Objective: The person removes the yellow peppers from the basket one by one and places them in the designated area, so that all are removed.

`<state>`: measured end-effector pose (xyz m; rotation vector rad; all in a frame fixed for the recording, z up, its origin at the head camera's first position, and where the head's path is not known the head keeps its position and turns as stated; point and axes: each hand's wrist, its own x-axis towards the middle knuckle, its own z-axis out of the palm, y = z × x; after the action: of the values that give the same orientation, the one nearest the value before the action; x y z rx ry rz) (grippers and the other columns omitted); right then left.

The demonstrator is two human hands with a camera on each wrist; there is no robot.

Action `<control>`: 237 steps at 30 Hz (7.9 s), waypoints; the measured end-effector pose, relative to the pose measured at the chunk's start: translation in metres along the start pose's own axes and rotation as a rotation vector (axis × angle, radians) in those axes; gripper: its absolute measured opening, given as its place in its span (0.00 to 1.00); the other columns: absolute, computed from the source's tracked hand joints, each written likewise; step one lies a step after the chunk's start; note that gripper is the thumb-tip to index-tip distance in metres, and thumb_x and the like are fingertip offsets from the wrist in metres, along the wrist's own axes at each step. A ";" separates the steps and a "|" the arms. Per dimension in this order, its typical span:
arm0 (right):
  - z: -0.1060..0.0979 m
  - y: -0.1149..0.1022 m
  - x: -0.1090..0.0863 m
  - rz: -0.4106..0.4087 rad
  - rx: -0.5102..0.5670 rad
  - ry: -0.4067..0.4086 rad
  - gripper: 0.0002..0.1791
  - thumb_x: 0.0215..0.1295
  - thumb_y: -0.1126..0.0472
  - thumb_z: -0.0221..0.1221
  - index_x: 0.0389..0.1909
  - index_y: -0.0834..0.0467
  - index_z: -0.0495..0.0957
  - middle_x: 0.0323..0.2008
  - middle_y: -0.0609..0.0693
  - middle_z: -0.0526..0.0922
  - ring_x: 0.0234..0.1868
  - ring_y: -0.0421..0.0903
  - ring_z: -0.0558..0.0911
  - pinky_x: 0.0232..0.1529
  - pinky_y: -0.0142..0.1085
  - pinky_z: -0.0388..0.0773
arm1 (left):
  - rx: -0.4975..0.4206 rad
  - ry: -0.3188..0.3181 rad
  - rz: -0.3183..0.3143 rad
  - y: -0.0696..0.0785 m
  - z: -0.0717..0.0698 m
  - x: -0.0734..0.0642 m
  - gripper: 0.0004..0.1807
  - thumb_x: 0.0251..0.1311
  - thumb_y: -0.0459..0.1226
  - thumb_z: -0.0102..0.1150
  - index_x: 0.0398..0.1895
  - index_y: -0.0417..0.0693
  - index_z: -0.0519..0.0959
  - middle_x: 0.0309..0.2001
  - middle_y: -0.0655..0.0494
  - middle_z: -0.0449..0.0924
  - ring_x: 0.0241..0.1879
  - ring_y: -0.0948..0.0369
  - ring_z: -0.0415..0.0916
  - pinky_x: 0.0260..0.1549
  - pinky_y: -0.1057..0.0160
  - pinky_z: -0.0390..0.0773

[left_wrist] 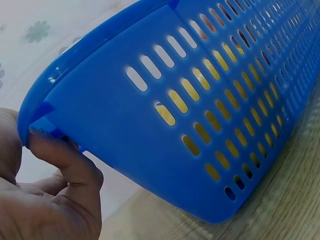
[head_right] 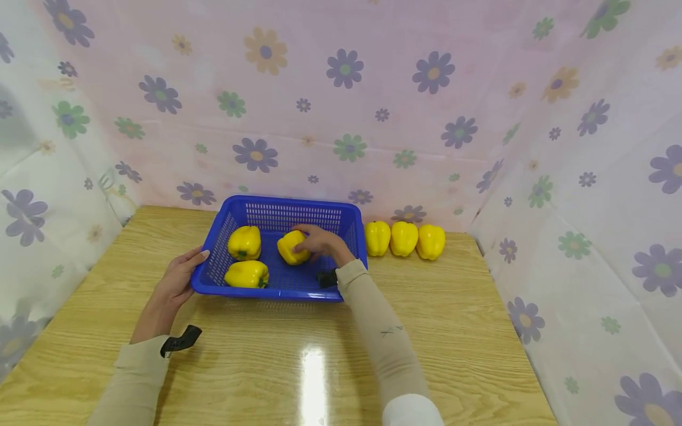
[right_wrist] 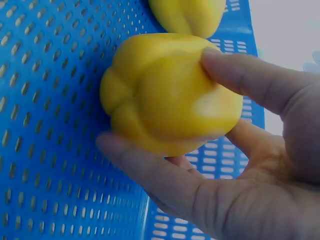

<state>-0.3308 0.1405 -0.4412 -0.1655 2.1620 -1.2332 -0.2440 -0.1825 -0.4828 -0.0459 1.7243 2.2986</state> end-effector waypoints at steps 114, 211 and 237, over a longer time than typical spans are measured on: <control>-0.019 0.007 -0.112 -0.420 0.276 0.268 0.32 0.68 0.67 0.64 0.72 0.56 0.68 0.63 0.65 0.71 0.56 0.58 0.79 0.48 0.52 0.86 | -0.010 0.007 -0.008 -0.002 -0.001 0.002 0.40 0.78 0.43 0.49 0.80 0.32 0.43 0.50 0.66 0.77 0.50 0.71 0.81 0.52 0.67 0.82; -0.069 0.161 -0.129 -0.093 0.290 0.335 0.34 0.77 0.61 0.56 0.77 0.66 0.54 0.67 0.73 0.64 0.50 0.49 0.82 0.55 0.56 0.81 | -0.029 0.016 -0.005 -0.003 0.000 0.003 0.39 0.78 0.42 0.50 0.80 0.31 0.45 0.47 0.67 0.80 0.48 0.71 0.81 0.48 0.70 0.83; -0.081 0.149 -0.119 0.011 0.242 0.280 0.39 0.76 0.59 0.57 0.78 0.67 0.50 0.69 0.73 0.62 0.52 0.51 0.80 0.56 0.54 0.81 | -0.051 0.012 -0.002 -0.003 0.000 0.003 0.39 0.78 0.41 0.50 0.80 0.31 0.45 0.47 0.67 0.81 0.48 0.70 0.82 0.48 0.69 0.84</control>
<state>-0.2542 0.3299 -0.4778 0.1276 2.2152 -1.5766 -0.2464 -0.1814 -0.4863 -0.0717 1.6704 2.3452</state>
